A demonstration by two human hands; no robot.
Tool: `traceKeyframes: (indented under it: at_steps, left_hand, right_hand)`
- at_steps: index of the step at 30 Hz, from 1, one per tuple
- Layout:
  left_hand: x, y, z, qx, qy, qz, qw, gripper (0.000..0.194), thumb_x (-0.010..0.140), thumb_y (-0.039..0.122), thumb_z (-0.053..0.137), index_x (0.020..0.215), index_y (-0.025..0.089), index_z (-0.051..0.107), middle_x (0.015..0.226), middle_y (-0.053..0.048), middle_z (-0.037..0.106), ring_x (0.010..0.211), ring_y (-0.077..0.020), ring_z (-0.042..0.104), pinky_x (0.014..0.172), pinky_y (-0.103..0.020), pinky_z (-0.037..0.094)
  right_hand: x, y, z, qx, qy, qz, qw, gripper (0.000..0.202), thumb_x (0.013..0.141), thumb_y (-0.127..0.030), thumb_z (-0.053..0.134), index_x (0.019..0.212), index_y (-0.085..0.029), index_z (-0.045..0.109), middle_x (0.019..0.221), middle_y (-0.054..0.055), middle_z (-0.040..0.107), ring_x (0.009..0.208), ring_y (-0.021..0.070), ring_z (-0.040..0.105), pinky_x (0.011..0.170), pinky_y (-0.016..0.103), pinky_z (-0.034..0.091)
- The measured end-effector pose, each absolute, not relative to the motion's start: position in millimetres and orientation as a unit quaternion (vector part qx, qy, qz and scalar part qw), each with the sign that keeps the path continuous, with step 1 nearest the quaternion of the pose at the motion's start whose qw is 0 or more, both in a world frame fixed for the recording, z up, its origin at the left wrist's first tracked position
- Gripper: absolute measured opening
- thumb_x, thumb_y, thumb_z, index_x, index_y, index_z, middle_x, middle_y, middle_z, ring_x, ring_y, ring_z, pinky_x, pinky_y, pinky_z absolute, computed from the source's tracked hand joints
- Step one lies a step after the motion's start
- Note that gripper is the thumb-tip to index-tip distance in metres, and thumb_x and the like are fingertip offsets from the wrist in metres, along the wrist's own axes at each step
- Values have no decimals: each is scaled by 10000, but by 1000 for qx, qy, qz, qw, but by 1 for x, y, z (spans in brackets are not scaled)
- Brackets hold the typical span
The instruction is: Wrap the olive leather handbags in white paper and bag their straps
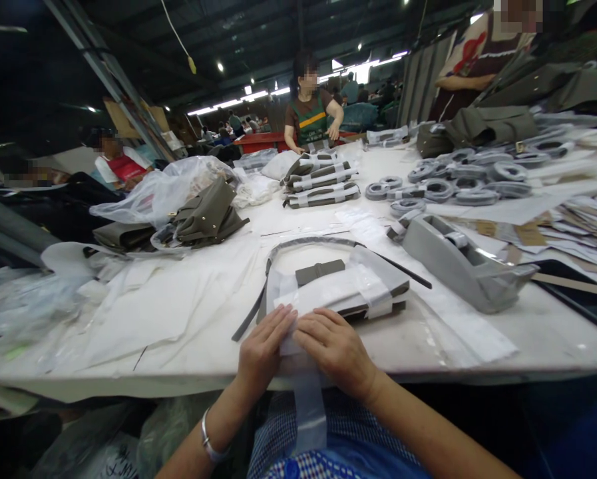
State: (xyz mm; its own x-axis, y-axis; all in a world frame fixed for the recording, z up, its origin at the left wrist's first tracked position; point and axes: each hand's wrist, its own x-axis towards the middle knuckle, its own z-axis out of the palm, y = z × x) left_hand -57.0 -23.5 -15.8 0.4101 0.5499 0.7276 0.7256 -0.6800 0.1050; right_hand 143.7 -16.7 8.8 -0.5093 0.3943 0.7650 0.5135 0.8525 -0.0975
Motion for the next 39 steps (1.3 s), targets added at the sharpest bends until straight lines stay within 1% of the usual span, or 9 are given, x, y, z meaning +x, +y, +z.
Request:
traceKeyframes:
  at_steps: [3,8,11,14,18,23,30,35,39]
  left_hand:
    - [-58,-23,-16,-831,-386,-386,106,456,946,13,427,1364,148,548,1327,-99,645,1287,-212,562,1055,-385,521]
    - [-59,-23,-17,-832,-386,-388,89,487,928,-11,407,1368,147,544,1355,-98,626,1322,-207,527,1073,-384,504]
    - [-59,-22,-21,-830,-386,-395,81,535,900,-40,374,1371,153,539,1357,-100,623,1325,-202,524,1073,-390,504]
    - [-60,-21,-25,-820,-394,-406,82,480,902,32,466,1370,121,527,1333,-140,634,1282,-224,567,1050,-388,522]
    - [-59,-22,-23,-814,-410,-403,76,474,923,134,532,1394,102,489,1328,-165,632,1254,-235,592,1034,-370,531]
    - [-58,-24,-19,-815,-421,-395,39,502,942,122,449,1444,119,431,1391,-145,587,1329,-225,519,1064,-371,502]
    - [-58,-21,-26,-813,-404,-413,72,545,952,121,464,1489,102,371,1395,-174,577,1333,-233,514,1063,-373,499]
    - [-57,-21,-26,-809,-407,-417,73,557,979,180,469,1516,127,329,1434,-168,541,1350,-240,491,1063,-385,500]
    - [-58,-22,-23,-808,-414,-414,65,549,978,129,416,1520,155,331,1464,-157,511,1359,-230,480,1051,-373,510]
  right_hand:
    - [146,-19,8,-253,-859,-54,442,196,928,-102,558,983,-212,711,939,26,765,953,163,694,927,351,525]
    - [159,-27,10,-277,-851,-40,445,339,924,-44,524,1197,-193,659,1119,63,748,1089,173,667,979,351,515]
    - [160,-16,16,-313,-868,-48,384,403,932,-134,589,1331,-193,580,1283,90,679,1229,223,597,1089,452,453]
    - [153,0,20,-261,-918,-57,293,499,922,-223,636,1400,-154,511,1391,112,603,1323,274,520,1135,538,402]
    - [145,11,20,-218,-938,-81,256,496,911,-159,621,1393,-121,512,1452,152,536,1334,283,511,1104,514,454]
    - [148,14,30,-216,-952,-63,206,629,863,-46,621,1447,-219,466,1572,177,350,1348,270,499,1071,456,489]
    - [150,27,44,-191,-951,-36,241,528,889,-48,531,1405,-156,512,1245,125,695,1075,231,691,927,401,586]
    - [147,38,59,-216,-931,21,292,396,912,-84,506,1258,-209,651,957,48,783,774,177,748,679,265,605]
    - [145,56,85,-296,-888,196,294,198,958,-220,556,1053,-229,729,901,8,789,799,152,749,745,225,591]
